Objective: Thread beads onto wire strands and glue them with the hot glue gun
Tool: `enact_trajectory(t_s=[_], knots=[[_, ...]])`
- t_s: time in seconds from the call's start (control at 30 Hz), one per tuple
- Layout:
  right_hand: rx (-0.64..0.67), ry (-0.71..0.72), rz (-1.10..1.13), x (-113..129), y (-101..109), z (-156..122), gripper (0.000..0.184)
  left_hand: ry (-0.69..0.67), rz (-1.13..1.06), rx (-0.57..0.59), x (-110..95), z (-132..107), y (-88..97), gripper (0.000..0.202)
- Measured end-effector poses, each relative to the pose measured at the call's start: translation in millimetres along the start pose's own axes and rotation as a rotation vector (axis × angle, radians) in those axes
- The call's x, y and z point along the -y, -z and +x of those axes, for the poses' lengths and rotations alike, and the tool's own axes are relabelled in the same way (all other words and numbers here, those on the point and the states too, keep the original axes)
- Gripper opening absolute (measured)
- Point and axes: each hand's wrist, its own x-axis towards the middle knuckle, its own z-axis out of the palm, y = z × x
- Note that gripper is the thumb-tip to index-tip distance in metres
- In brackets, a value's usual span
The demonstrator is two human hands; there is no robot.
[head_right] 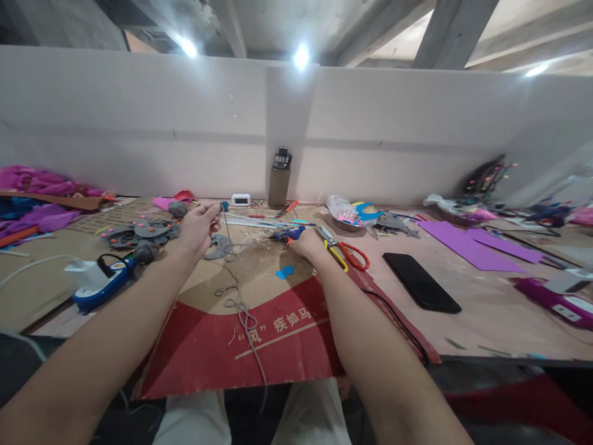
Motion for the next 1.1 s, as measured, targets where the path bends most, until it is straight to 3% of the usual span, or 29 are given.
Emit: enact_trajectory(t_s=[0.1,0.27,0.4,0.57,1.1], knots=[[-0.037,0.007,0.089,13.4,6.3,-2.2,0.026,0.016,0.013,-0.019,1.1,-1.0,0.1,0.024],[-0.218,0.203,0.559,51.2,16.7,-26.8,0.032,0.066,-0.016,-0.068,0.1,-2.9,0.4,0.023],[-0.081,0.393,0.788,73.9,15.9,-51.2,0.026,0.087,-0.03,-0.063,-1.8,-4.7,-0.7,0.022],[-0.118,0.497,0.698,76.3,5.2,-56.6,0.018,0.077,-0.021,-0.022,-1.9,-5.5,-3.4,0.022],[-0.174,0.46,0.475,78.1,10.2,-61.2,0.027,0.017,0.047,0.011,0.5,-10.3,-8.6,0.022]])
